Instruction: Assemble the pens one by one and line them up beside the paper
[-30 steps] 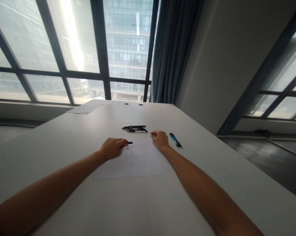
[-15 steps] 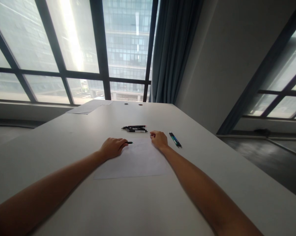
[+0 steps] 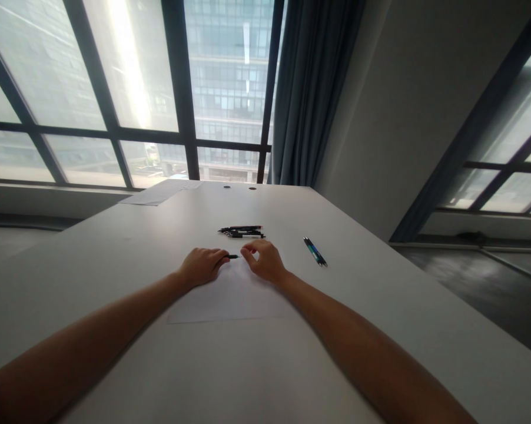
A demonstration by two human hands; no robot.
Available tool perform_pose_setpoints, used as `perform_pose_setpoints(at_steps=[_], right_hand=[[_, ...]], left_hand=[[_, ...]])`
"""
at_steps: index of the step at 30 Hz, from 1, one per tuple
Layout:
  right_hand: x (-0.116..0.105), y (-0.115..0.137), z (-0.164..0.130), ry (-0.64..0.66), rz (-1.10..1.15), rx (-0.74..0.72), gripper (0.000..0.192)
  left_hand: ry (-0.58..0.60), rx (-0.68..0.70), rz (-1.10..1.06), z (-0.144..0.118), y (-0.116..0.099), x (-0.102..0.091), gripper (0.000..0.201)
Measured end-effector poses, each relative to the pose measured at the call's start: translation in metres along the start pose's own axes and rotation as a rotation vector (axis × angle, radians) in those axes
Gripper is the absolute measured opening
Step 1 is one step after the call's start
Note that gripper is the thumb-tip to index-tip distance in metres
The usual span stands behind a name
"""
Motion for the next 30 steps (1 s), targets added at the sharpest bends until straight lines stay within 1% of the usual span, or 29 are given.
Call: perform_pose_setpoints(at_steps=[2, 4, 9, 14, 15, 18, 19, 22, 24, 25, 28, 30], right_hand=[[0.0079, 0.0081, -0.0051, 0.055, -0.002, -0.032, 0.010], [0.0117, 0.0099, -0.0078, 0.077, -0.016, -0.040, 0.007], [0.0099, 0.0063, -0.0081, 0.054, -0.001, -0.048, 0.005], [0.0081, 0.0040, -0.0077, 0.025, 0.008, -0.024, 0.006], [0.0083, 0.0041, -0.0078, 0.027, 0.011, -0.022, 0.006], [0.0086, 0.0054, -0.0083, 0.038, 0.015, -0.032, 0.005], [0.0087, 0.0059, -0.0084, 0.042, 0.017, -0.038, 0.005], [0.0091, 0.0075, -0.0089, 0.058, 0.019, -0.049, 0.006], [0.0095, 0.0091, -0.0094, 0.070, 0.016, -0.057, 0.005], [0.0098, 0.0100, -0.0098, 0.076, 0.014, -0.063, 0.005], [0.0108, 0.0125, -0.0109, 0.090, 0.013, -0.081, 0.005], [0.0109, 0.0130, -0.0111, 0.092, 0.012, -0.078, 0.006]], left_hand=[[0.007, 0.000, 0.005, -0.0002, -0.0006, -0.0007, 0.033], [0.013, 0.002, 0.007, -0.0003, -0.0011, -0.0013, 0.032], [-0.019, 0.029, 0.009, 0.0012, -0.0024, -0.0038, 0.030], [-0.057, 0.041, 0.011, 0.0020, -0.0012, -0.0034, 0.026], [-0.056, 0.043, 0.002, 0.0019, -0.0010, -0.0030, 0.028], [-0.041, 0.085, -0.015, 0.0016, -0.0026, -0.0024, 0.043], [-0.039, 0.105, -0.013, 0.0016, -0.0036, -0.0028, 0.045], [-0.054, 0.146, 0.006, 0.0017, -0.0061, -0.0053, 0.037], [-0.073, 0.145, 0.026, 0.0017, -0.0063, -0.0068, 0.029], [-0.082, 0.137, 0.035, 0.0016, -0.0060, -0.0073, 0.029], [-0.093, 0.108, 0.058, 0.0013, -0.0046, -0.0073, 0.037], [-0.087, 0.099, 0.069, 0.0013, -0.0042, -0.0065, 0.038]])
Point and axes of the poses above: each hand's wrist, its own z-axis towards the middle knuckle, its own x-axis out of the palm, y = z × x, the point moved 5 cm from there along z, towards the middle knuckle, and after that the axes turned 12 degrees about x, right-handed, at the moved point
